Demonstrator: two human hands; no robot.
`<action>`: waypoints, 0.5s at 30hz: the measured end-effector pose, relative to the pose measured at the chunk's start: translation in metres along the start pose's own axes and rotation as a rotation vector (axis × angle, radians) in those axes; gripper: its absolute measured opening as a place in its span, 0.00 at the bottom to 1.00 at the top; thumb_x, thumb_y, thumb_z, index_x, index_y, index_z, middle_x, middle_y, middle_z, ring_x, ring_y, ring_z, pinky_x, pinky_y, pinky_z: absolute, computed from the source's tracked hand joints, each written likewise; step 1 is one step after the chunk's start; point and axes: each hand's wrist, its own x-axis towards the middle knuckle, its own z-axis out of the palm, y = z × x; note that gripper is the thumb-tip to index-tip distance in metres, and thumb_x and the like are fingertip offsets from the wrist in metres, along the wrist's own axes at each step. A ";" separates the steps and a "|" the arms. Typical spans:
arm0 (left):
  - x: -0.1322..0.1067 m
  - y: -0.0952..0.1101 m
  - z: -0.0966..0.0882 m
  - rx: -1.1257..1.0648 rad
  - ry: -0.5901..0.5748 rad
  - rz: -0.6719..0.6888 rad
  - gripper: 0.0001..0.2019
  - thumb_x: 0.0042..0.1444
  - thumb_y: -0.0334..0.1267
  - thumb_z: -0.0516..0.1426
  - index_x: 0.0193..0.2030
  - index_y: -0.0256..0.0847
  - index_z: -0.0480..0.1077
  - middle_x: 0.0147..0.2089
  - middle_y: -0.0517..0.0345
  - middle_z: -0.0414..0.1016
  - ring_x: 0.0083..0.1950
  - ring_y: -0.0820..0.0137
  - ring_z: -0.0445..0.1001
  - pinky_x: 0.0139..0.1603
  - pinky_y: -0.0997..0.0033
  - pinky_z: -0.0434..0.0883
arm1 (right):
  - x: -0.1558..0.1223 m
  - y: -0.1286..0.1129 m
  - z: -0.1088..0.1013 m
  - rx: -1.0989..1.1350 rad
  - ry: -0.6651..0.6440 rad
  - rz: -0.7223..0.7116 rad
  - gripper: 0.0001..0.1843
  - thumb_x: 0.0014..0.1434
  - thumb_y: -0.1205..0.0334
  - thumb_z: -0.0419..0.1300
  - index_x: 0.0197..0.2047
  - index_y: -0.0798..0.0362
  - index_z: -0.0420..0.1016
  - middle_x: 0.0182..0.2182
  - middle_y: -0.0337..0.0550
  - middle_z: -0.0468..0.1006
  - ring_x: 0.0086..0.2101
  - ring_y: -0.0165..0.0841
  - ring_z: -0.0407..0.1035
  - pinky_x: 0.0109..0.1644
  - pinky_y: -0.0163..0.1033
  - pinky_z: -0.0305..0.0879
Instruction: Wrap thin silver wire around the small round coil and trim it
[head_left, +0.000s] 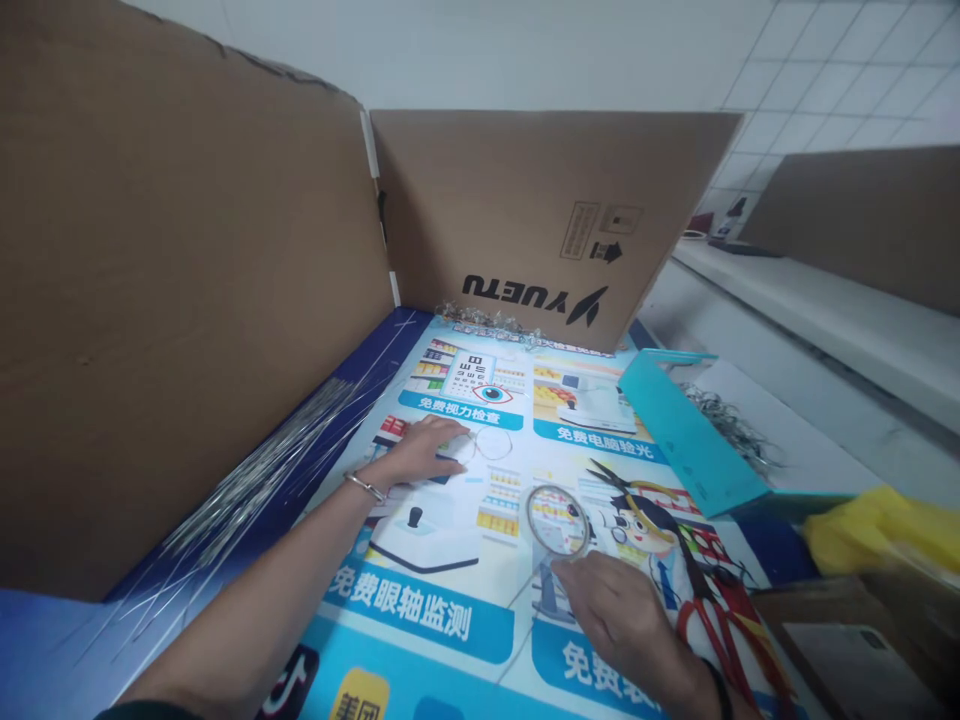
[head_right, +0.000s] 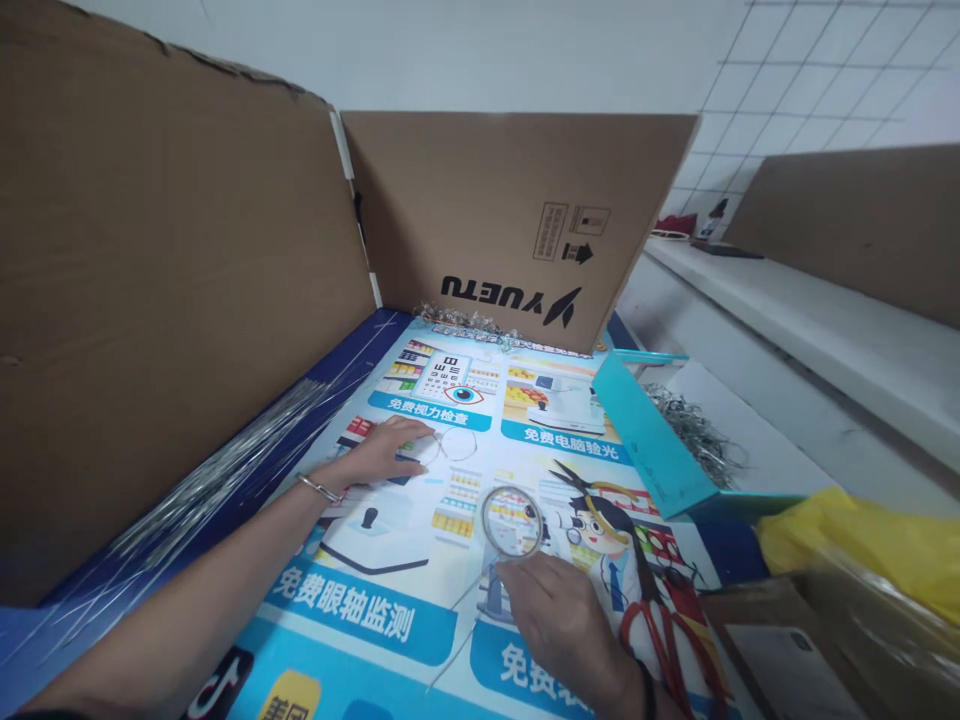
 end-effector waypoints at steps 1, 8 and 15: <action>0.000 0.000 0.000 -0.006 0.000 0.003 0.29 0.50 0.48 0.62 0.59 0.45 0.65 0.60 0.53 0.68 0.61 0.59 0.62 0.60 0.60 0.60 | 0.000 0.001 0.000 0.005 -0.004 0.003 0.15 0.59 0.74 0.51 0.46 0.52 0.74 0.33 0.44 0.81 0.33 0.34 0.74 0.37 0.39 0.71; -0.004 -0.001 0.001 -0.012 0.009 0.010 0.28 0.53 0.48 0.61 0.60 0.48 0.64 0.61 0.56 0.68 0.61 0.60 0.61 0.61 0.60 0.59 | 0.003 0.006 0.002 0.047 -0.008 0.033 0.15 0.61 0.70 0.51 0.46 0.50 0.75 0.30 0.44 0.80 0.31 0.33 0.75 0.37 0.36 0.73; -0.008 -0.002 0.006 0.000 0.066 0.010 0.28 0.52 0.49 0.61 0.59 0.43 0.65 0.60 0.53 0.69 0.60 0.61 0.63 0.61 0.60 0.60 | 0.008 0.004 0.004 0.009 -0.010 0.010 0.14 0.62 0.69 0.51 0.45 0.51 0.75 0.28 0.45 0.79 0.29 0.34 0.74 0.36 0.37 0.72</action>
